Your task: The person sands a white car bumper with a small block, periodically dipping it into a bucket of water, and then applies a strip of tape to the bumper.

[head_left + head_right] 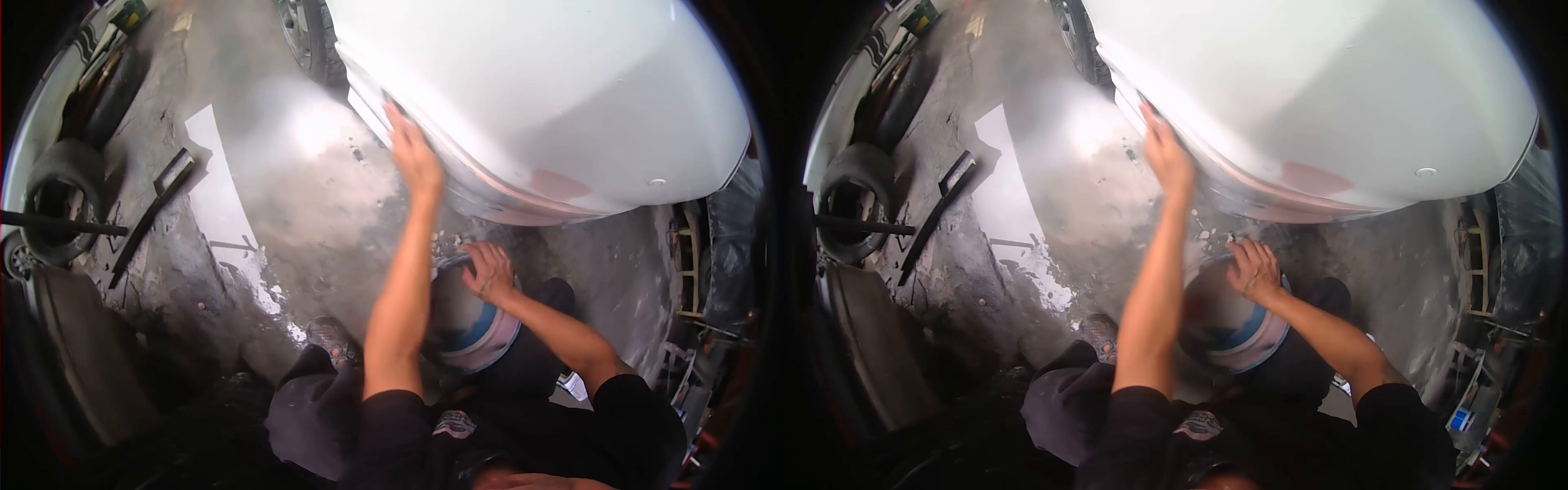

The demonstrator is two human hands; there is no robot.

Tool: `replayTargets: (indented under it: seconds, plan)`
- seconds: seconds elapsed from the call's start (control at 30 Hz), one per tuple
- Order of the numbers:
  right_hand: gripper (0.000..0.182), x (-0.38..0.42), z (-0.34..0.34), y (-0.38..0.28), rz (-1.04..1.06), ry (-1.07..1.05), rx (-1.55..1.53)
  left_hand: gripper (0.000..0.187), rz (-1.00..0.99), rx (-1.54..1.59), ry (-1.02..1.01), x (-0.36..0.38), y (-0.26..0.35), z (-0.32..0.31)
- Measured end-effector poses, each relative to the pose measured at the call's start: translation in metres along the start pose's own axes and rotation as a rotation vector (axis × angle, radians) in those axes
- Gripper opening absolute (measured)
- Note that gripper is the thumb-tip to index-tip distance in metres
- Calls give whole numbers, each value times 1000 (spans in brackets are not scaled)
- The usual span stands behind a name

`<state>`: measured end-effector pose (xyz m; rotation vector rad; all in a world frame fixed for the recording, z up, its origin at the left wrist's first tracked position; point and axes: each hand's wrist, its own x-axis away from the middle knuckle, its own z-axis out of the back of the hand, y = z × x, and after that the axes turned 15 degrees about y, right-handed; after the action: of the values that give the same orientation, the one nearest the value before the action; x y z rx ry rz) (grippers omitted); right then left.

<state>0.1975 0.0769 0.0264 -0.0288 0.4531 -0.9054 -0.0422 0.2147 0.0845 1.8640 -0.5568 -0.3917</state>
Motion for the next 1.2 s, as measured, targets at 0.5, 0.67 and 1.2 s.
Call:
replayTargets:
  seconds: [0.5,0.67,1.2]
  plan:
    - [51,3,-2,2,6,-54,24,60,28,131,-26,-3,11,3]
    - [53,14,-10,7,-17,8,41,58,-223,-186,92,109,19,3]
    - [57,8,-6,9,60,-3,32,61,-176,-128,21,50,19,6]
